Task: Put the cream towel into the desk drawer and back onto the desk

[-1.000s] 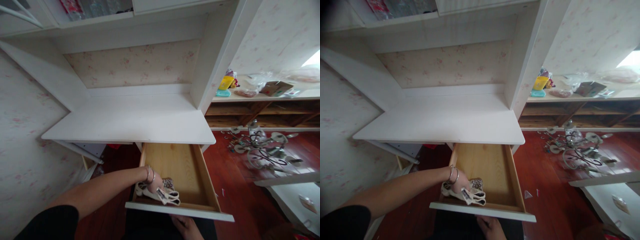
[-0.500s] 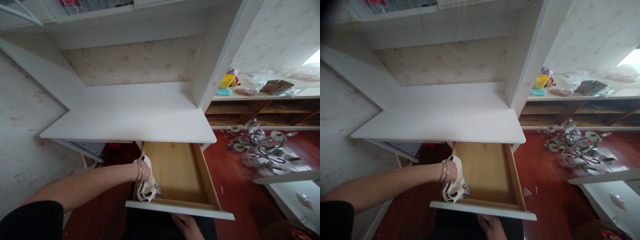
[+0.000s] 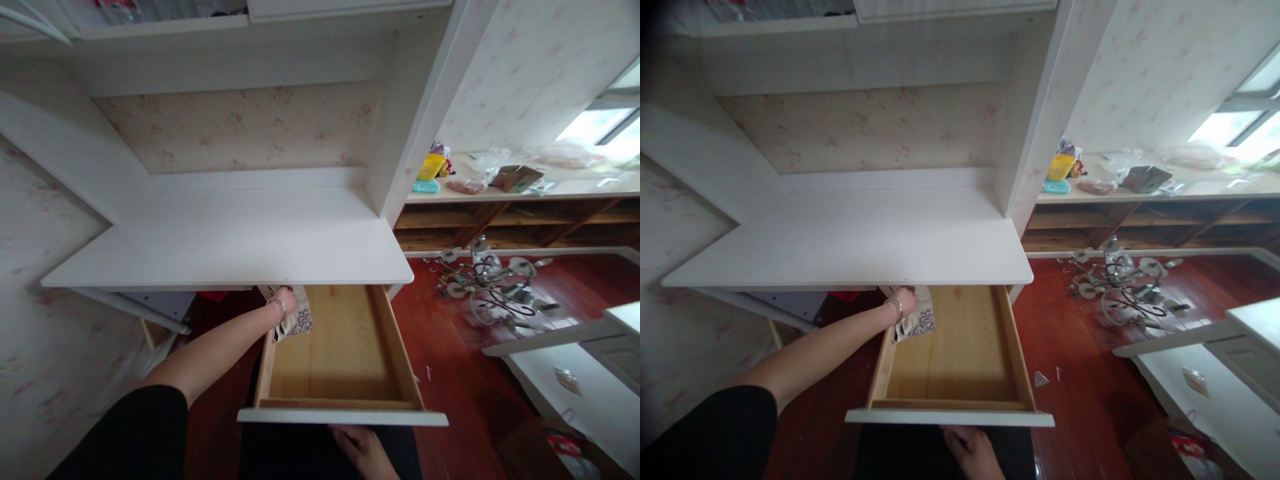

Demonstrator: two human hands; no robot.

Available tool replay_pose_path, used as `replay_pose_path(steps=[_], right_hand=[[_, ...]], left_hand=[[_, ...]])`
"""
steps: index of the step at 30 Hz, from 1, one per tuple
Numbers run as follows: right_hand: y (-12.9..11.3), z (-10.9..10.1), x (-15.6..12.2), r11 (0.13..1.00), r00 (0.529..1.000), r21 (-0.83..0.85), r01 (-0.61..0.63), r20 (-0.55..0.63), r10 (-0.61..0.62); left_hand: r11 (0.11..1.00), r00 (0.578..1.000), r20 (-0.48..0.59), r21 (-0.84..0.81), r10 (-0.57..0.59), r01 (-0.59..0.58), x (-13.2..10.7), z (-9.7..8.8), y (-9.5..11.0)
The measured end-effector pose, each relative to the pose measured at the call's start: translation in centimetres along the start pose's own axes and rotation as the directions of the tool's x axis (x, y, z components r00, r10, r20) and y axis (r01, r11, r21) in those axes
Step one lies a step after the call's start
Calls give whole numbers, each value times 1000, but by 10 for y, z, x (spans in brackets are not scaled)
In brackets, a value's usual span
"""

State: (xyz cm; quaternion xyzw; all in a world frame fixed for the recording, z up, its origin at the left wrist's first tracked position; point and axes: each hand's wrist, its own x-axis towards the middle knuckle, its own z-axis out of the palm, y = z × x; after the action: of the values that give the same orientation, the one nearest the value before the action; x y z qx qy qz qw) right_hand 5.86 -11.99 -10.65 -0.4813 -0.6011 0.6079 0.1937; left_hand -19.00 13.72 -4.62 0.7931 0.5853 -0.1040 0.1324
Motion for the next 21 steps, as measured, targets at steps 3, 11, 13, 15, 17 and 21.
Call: replay_pose_path(steps=[3,11,13,15,17,21], right_hand=[[1,0,0,1000,1000,-8,-5,-8,5],[1,-2,3,1000,1000,20,18,23,-18],[-2,-3,3,1000,999,17,20,25,-21],[-3,-3,3,1000,1000,19,22,19,-22],[-1,-2,3,999,1000,28,16,12,-17],[5,0,4,999,1000,39,5,13,-5]], left_hand=[[996,1000,17,91,-7,5,1,8,5],[993,992,-117,107,-35,48,-7,9,17],[995,989,-140,71,-58,68,-5,8,23],[994,983,-151,24,-103,108,0,9,31],[985,973,-150,-33,-174,172,8,11,42],[933,934,-122,-175,-336,313,30,18,68]])
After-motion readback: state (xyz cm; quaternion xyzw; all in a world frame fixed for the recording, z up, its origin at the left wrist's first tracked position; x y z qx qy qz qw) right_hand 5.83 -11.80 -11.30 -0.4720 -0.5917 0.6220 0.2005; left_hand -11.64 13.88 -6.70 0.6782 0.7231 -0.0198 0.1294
